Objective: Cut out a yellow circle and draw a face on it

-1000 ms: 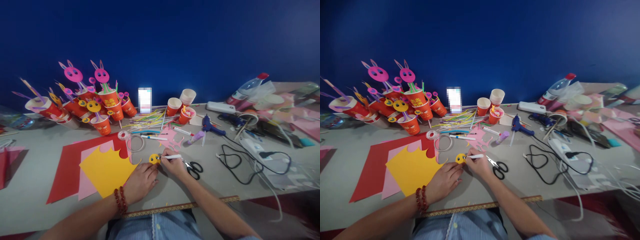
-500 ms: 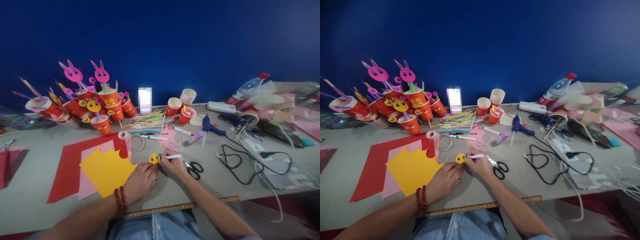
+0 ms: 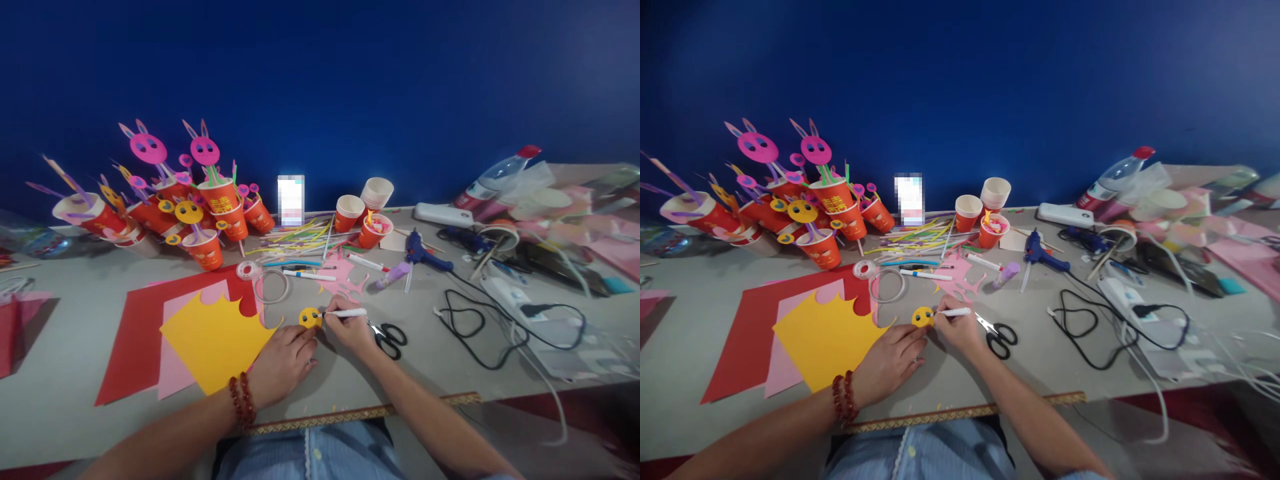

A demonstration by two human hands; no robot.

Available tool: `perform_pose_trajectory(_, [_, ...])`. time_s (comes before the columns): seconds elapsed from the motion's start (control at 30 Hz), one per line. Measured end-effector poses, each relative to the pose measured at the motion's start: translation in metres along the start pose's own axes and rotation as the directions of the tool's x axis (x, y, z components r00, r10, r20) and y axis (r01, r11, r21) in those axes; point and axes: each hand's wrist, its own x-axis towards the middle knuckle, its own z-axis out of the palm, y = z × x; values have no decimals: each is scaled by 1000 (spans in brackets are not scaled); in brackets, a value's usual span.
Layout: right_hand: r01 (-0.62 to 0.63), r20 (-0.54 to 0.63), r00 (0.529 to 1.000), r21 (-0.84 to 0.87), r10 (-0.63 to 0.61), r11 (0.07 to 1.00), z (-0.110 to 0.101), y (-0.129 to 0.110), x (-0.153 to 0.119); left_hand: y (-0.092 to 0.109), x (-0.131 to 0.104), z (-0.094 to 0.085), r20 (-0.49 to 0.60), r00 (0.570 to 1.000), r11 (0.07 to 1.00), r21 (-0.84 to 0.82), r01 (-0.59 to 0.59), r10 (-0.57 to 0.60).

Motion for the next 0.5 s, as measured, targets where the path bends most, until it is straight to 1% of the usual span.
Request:
perform_pose_trajectory(0.17, [8,19,1000,-7,-8,1000,0,0,0,0,0,-1,-5,1000,1000,0,1,-1])
perform_pose_trajectory(0.33, [10,2,1000,-3,-10,1000,0,0,0,1,1,-2,0,1000,1000,5,2,-2])
perform_pose_trajectory(0.5, [7,14,1000,-17,-6,1000,0,1,-1,1,1,-1,9,1000,1000,9,7,-7])
